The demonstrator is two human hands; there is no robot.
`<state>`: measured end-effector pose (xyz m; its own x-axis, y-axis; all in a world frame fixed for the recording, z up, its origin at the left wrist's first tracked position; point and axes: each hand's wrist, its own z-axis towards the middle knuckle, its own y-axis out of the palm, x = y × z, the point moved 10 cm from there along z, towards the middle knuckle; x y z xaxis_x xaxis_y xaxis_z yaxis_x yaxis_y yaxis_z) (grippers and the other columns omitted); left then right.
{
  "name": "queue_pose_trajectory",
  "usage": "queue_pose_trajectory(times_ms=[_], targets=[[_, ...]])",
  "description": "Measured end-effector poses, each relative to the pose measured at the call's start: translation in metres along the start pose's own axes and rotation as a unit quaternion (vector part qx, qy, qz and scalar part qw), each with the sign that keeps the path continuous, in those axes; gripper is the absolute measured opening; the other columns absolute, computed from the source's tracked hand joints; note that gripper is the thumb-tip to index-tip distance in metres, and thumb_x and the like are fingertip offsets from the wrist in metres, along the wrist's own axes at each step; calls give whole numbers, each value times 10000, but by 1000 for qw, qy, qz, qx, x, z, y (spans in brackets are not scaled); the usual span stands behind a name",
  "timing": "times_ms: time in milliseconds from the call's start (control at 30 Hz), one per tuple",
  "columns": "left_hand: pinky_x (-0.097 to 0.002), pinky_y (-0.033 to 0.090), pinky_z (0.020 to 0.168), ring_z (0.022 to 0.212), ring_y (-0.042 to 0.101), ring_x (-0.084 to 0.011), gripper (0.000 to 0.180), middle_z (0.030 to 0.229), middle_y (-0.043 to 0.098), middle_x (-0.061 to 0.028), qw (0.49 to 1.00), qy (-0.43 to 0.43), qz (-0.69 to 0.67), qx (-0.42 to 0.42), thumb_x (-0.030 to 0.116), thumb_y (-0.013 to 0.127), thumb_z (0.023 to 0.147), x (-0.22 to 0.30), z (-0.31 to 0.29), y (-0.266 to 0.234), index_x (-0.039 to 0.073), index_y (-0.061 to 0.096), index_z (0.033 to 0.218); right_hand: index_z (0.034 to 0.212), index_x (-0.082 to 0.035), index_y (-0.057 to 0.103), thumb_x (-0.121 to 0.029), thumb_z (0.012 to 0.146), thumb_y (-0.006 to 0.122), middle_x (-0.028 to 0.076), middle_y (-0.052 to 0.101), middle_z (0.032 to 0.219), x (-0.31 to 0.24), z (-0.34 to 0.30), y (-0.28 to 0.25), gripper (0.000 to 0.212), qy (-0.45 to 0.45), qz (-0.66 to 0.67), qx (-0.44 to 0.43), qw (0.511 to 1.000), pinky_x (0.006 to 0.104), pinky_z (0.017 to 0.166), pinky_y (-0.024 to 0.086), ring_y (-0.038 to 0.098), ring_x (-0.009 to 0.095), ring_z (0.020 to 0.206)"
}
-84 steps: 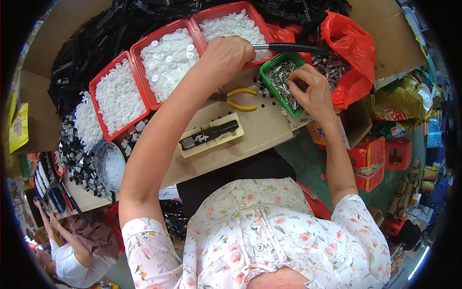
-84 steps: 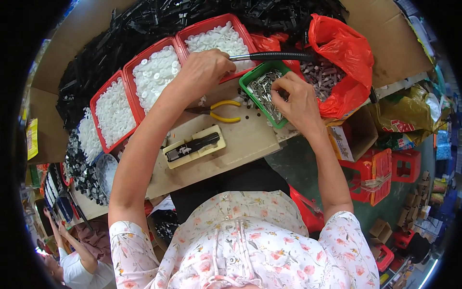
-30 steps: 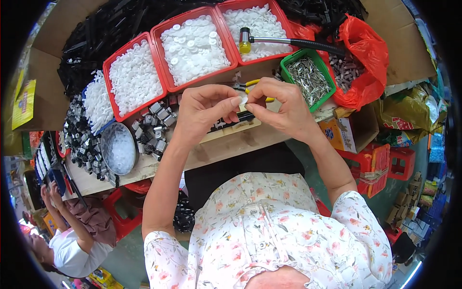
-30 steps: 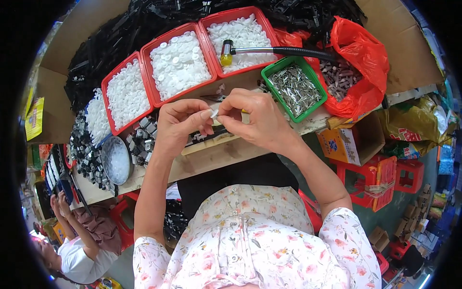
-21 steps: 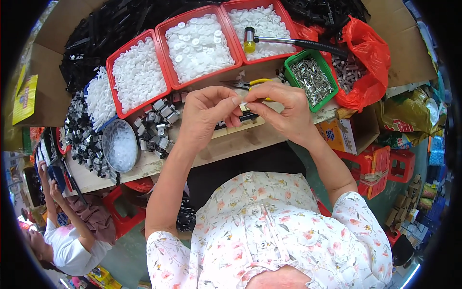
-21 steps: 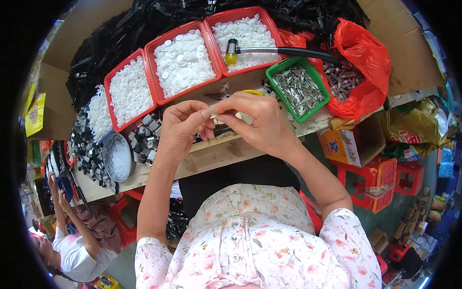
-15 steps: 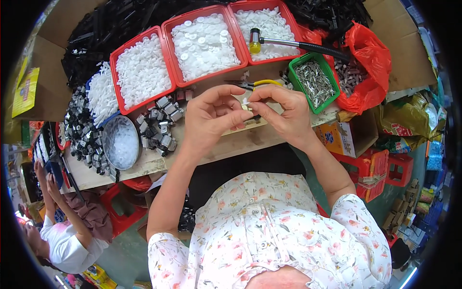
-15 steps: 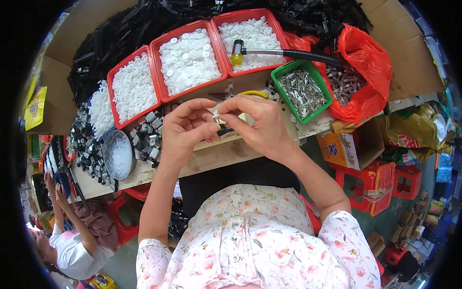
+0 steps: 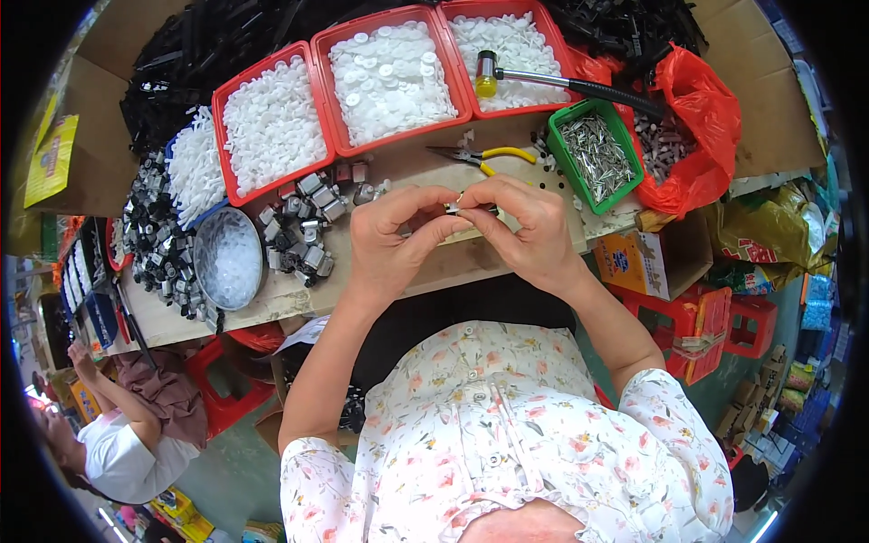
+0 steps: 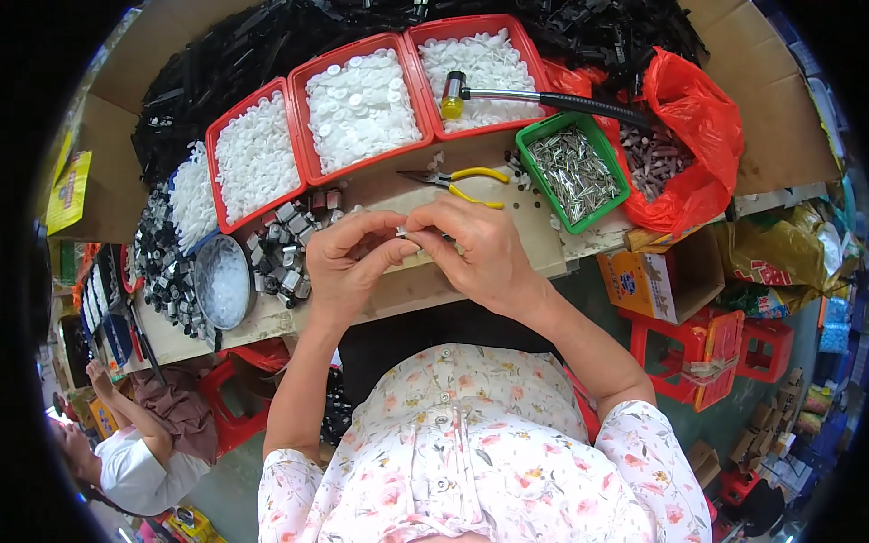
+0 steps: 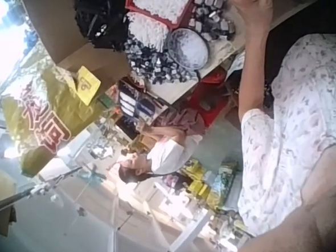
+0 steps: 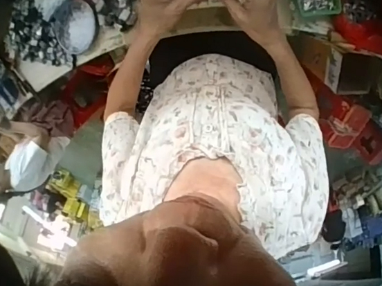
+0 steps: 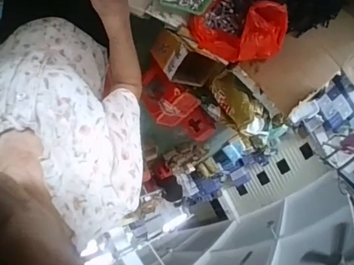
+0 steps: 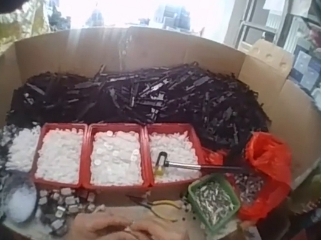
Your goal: Manually assemble small plastic and metal components into finished parts using pliers and a small hammer.
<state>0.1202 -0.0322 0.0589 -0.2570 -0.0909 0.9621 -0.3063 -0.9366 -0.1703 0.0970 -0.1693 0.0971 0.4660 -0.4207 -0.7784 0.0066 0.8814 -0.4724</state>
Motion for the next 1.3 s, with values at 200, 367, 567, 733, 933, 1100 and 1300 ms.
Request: queue_pose_trajectory(times_ms=[200, 367, 567, 733, 933, 1100, 1300], targets=[[-193, 485, 619, 699, 601, -41, 243, 844, 688, -7, 999, 6, 48, 11, 40, 836, 795, 3, -3, 0, -1, 739, 1014, 940, 22, 676, 20, 830, 730, 126, 695, 880, 2, -2, 4, 123, 0, 0, -17, 1000, 333, 698, 522, 689, 259, 797], [-216, 470, 597, 670, 590, -65, 268, 806, 669, -18, 996, 16, 90, 7, 63, 850, 775, 4, -6, -4, 7, 738, 1012, 932, -7, 678, 9, 826, 731, 106, 662, 929, 4, -2, 8, 120, -15, -24, -24, 999, 349, 710, 506, 670, 262, 826], [-314, 499, 584, 690, 622, -197, 281, 843, 648, -72, 964, 100, 228, 91, 139, 850, 751, 14, -28, -27, 38, 736, 987, 923, -44, 674, -47, 822, 723, 80, 618, 988, 7, -2, 23, 113, -37, -127, -58, 989, 382, 776, 460, 629, 274, 905], [-380, 514, 709, 903, 622, -268, 340, 971, 635, -65, 899, 228, 371, 50, 145, 850, 698, 19, -49, -6, 67, 717, 1000, 917, -56, 671, -63, 820, 713, 62, 614, 997, 8, -5, 35, 106, -54, -181, -81, 979, 384, 820, 425, 610, 262, 964], [-396, 510, 754, 976, 621, -280, 358, 1040, 636, -80, 886, 248, 391, 41, 175, 839, 718, 17, -54, -1, 66, 711, 1034, 914, -59, 672, -64, 816, 710, 51, 608, 982, 2, -3, 39, 105, -65, -210, -113, 969, 388, 850, 416, 601, 248, 986], [-414, 496, 810, 1019, 611, -287, 379, 1075, 634, -92, 876, 252, 410, 33, 203, 826, 743, 18, -55, 5, 79, 708, 1082, 907, -60, 679, -85, 822, 707, 46, 611, 986, 5, 1, 41, 93, -53, -216, -138, 965, 392, 859, 419, 600, 239, 984], [-411, 486, 827, 1038, 605, -283, 398, 1095, 630, -93, 865, 257, 431, 23, 212, 819, 752, 18, -56, 12, 91, 712, 1116, 854, -46, 699, -77, 779, 683, 51, 584, 991, -2, 0, 48, 83, -85, -295, -154, 939, 430, 882, 423, 572, 243, 1045]])
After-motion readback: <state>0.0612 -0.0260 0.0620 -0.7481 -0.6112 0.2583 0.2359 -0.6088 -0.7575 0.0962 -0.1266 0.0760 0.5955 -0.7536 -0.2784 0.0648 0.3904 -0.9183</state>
